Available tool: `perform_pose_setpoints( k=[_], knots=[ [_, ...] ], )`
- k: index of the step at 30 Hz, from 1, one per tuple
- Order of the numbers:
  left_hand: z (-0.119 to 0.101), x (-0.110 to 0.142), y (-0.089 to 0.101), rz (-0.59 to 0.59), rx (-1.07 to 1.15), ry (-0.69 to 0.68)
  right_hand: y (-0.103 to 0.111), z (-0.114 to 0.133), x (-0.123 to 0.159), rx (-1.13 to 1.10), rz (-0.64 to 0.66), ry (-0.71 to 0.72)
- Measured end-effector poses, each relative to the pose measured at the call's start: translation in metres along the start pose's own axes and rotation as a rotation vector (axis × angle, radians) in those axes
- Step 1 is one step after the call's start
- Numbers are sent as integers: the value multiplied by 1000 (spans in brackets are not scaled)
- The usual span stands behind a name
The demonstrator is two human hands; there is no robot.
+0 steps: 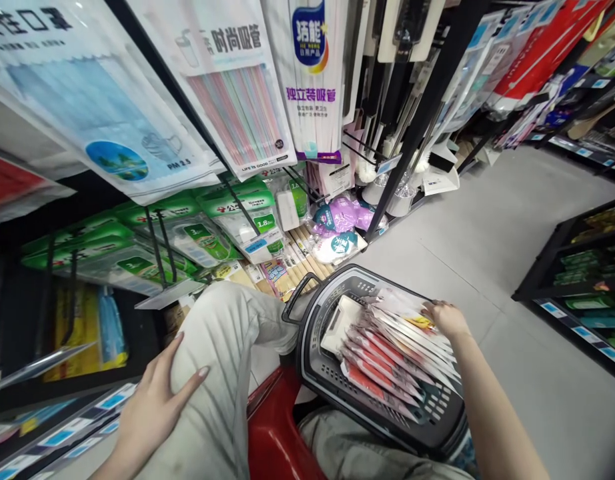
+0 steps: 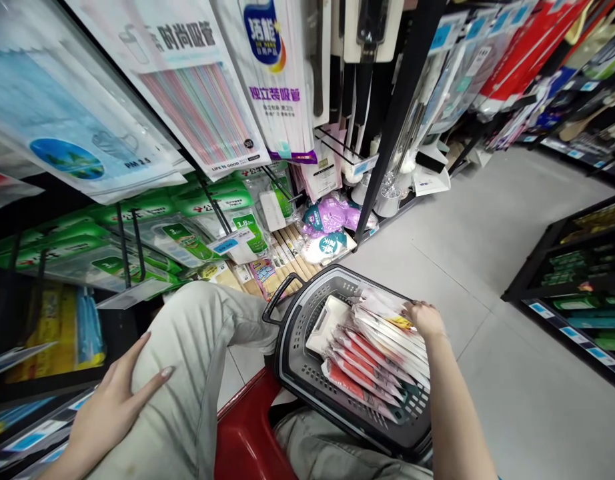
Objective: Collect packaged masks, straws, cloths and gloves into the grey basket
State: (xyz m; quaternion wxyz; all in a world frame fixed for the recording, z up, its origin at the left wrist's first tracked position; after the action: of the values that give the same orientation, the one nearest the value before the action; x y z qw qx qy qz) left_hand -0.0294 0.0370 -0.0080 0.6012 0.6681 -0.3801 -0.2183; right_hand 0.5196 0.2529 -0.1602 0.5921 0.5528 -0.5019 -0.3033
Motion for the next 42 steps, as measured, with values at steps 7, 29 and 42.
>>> perform_pose_setpoints(
  k=[7,29,42],
  knots=[
    [-4,1,3,14,-4,9,-3,1,8,-108,-17,-53],
    [-3,0,0,-21,-13,-13,-26,-21,5,-40,213,-220],
    [1,-2,-1,-31,-17,-17,1,4,44,-142,109,-156]
  ],
)
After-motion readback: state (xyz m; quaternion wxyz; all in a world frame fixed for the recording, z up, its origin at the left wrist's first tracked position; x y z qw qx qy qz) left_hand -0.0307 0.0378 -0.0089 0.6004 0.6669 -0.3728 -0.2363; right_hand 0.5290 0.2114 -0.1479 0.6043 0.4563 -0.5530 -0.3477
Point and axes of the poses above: each hand's wrist, its own x-axis away from the middle knuckle, its own y-axis out of the back of the hand, z = x × y, the point moved 4 cm from there along -x, towards the middle knuckle, and after that the axes turned 11 degrees about -z, right-handed, at the moved point
